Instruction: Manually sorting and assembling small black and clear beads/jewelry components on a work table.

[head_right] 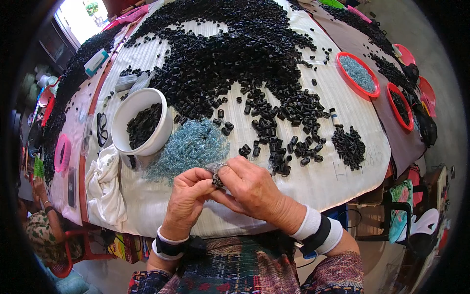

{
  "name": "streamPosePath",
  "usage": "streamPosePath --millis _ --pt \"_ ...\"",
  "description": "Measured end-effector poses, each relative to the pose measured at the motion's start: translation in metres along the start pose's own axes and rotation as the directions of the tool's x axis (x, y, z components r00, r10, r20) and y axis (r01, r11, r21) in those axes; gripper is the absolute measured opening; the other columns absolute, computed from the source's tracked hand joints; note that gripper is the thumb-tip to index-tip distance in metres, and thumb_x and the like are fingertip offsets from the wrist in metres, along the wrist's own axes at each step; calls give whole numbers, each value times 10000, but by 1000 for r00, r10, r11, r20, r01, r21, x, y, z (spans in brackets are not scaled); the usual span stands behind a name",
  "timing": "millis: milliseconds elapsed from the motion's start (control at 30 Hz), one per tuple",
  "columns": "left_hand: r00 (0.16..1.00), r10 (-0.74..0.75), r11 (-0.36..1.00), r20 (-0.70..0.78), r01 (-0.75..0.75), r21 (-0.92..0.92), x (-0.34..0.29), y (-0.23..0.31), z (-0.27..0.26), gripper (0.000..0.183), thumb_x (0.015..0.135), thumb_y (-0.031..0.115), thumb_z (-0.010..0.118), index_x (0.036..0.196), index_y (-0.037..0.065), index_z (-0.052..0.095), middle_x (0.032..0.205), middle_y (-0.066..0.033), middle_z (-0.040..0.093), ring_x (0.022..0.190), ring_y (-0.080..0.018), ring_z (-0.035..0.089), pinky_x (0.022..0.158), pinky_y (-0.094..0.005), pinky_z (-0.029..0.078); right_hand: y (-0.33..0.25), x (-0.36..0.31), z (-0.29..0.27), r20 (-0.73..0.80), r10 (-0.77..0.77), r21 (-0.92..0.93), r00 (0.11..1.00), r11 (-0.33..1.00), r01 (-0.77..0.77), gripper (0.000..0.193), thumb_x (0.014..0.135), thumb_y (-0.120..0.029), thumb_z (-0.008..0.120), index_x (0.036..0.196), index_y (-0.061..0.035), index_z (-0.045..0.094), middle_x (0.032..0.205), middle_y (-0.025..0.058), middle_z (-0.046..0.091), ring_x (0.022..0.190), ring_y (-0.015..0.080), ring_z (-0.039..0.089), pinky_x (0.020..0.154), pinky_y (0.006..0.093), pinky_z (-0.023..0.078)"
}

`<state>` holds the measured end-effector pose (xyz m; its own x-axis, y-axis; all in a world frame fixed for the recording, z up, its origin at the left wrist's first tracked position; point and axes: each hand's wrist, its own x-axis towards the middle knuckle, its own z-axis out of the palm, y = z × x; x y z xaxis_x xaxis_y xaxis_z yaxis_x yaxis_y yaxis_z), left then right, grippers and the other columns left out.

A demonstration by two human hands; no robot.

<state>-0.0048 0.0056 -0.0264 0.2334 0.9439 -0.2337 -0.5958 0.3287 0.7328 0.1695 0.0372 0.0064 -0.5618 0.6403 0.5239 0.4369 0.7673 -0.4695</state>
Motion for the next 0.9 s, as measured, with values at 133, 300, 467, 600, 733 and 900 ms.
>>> streamPosePath --millis 133,300,467,600,733,900 --pt "986 130 990 -107 -134 -32 -1 15 0 116 881 56 593 981 -2 598 869 -131 664 706 -204 668 590 -280 570 14 3 -28 15 204 124 979 971 -204 439 756 -109 680 1155 17 546 840 149 578 744 278 584 665 346 500" --pt "915 351 936 -197 -347 56 2 60 -17 132 911 126 572 1005 34 562 893 -142 658 716 -189 674 525 -285 580 54 -14 -38 -133 289 -118 948 945 -305 189 755 13 602 931 29 535 837 176 574 784 331 574 683 392 476" --pt "865 382 915 -326 -403 0 17 97 -45 165 916 168 572 1013 36 554 922 -145 656 728 -187 676 524 -286 587 63 -16 -30 -26 238 -265 971 935 -237 199 727 5 599 916 -8 537 858 132 592 839 307 566 727 375 486" --pt "857 359 917 -370 -399 -32 17 110 -39 220 926 181 551 1077 21 546 984 -158 646 749 -197 676 566 -307 598 60 -7 -18 53 208 -284 977 941 -185 234 712 -13 619 934 -35 546 895 87 603 885 286 554 785 356 484" --pt "903 311 940 -296 -339 -47 11 102 -41 219 927 155 542 1096 14 542 950 -147 650 715 -188 670 547 -307 590 69 -3 -5 155 157 -350 975 932 -94 240 707 -42 618 938 -59 555 898 59 598 905 250 535 767 351 467" --pt "959 207 973 -194 -223 -61 5 71 -25 191 919 102 543 1086 10 549 832 -113 647 650 -156 650 521 -293 572 72 0 0 183 150 -423 972 904 -59 241 706 -74 616 942 -81 567 891 33 600 901 224 533 741 361 442"
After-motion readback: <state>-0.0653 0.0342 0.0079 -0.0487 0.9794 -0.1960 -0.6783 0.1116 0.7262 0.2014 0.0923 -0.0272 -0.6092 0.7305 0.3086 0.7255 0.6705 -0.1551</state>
